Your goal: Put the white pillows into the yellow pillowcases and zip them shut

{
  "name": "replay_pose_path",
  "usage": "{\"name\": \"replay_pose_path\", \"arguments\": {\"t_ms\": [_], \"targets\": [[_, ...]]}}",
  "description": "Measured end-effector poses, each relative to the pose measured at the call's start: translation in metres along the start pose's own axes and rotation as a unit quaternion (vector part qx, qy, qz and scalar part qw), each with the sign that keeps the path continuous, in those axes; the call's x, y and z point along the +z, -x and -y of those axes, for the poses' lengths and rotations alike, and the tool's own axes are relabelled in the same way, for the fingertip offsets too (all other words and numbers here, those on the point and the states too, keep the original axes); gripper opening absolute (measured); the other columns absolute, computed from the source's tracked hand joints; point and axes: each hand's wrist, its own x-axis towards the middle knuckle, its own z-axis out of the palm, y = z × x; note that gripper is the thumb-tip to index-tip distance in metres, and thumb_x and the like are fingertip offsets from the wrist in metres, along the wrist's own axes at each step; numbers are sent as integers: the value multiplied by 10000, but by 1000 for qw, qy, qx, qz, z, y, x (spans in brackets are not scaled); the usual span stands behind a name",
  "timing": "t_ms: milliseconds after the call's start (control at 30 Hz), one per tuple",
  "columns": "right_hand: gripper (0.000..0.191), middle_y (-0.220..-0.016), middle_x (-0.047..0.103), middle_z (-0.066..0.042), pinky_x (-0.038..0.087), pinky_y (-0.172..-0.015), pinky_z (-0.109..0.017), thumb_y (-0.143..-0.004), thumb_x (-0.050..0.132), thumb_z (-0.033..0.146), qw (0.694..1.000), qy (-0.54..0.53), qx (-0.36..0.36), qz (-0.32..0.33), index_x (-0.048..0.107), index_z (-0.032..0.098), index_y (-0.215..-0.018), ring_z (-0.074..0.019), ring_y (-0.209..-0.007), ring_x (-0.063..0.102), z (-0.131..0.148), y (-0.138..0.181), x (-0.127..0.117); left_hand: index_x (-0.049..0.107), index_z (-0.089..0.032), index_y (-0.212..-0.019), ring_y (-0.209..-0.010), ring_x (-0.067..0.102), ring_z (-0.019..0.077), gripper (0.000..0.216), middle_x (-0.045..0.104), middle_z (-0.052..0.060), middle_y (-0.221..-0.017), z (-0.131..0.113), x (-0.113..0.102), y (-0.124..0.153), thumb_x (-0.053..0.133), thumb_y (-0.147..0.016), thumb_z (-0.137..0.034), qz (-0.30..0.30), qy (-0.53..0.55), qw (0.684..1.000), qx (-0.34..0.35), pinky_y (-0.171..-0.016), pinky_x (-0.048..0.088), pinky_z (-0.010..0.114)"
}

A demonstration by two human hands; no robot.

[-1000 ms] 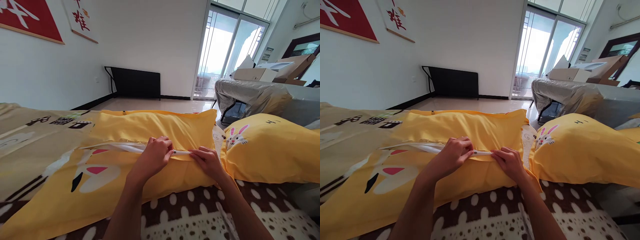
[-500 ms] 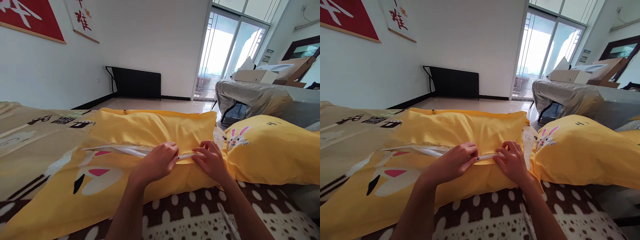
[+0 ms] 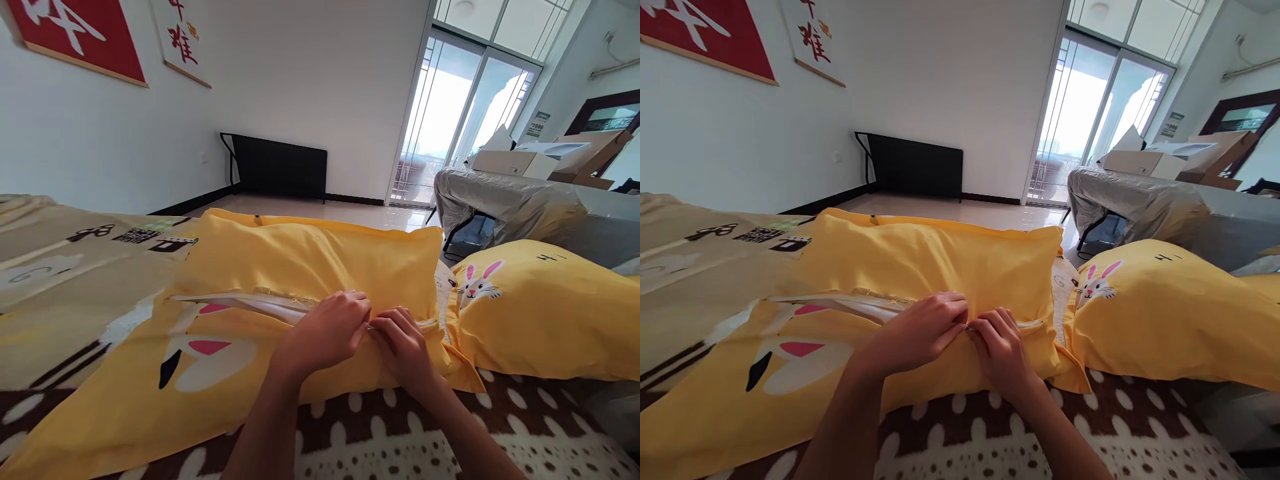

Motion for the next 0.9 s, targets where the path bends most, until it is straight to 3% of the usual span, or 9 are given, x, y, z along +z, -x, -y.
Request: {"name": "replay_pose_path", "arguments": {"t_ms": [100,233,367,500,633,900], "targets": [[170,-839,580,-52,463,-696,-293,-911,436,124,999,-37,28,15,588,199,-919,-162,-778,526,-1,2,2,519,-166,-725,-735,531,171,187,572,42,-796,-6,-3,-6,393,-832,-80,7,-53,998,-19,-658,412,289],[172,-810,534,-42,455,-643,-273,-900,402,131,994,-88,55,34,558,194,-864,-153,-738,516,-1,3,2,563,-164,-760,-791,577,215,190,599,68,-809,-14,-4,-13,443,-760,-16,41,-144,989,12,-697,426,324],[118,-809,546,-41,469,-656,-283,-883,472,178,992,-97,54,54,567,195,-950,-158,-743,531,2,3,-1,555,-182,-815,-724,598,211,176,627,53,-798,-8,3,1,438,-804,-51,35,-136,990,0,-632,417,308],[184,-820,577,-46,491,-663,-274,-911,478,199,997,-66,16,42,615,207,-1034,-147,-732,555,3,5,1,530,-190,-803,-700,593,187,183,641,34,-789,-2,15,20,382,-897,-138,2,-78,996,-41,-634,409,291],[204,-807,586,-46,497,-663,-274,-918,467,176,999,-41,-6,32,641,211,-1018,-144,-720,560,3,6,3,532,-187,-771,-728,554,192,239,629,35,-774,-1,32,27,351,-917,-130,-79,-99,991,-49,-692,390,325],[140,-760,573,-35,476,-611,-252,-893,494,160,997,-76,32,1,630,190,-898,-129,-668,555,10,6,2,537,-182,-778,-762,485,203,193,582,43,-783,-1,41,31,397,-889,-107,-159,-130,978,-22,-704,340,353]]}}
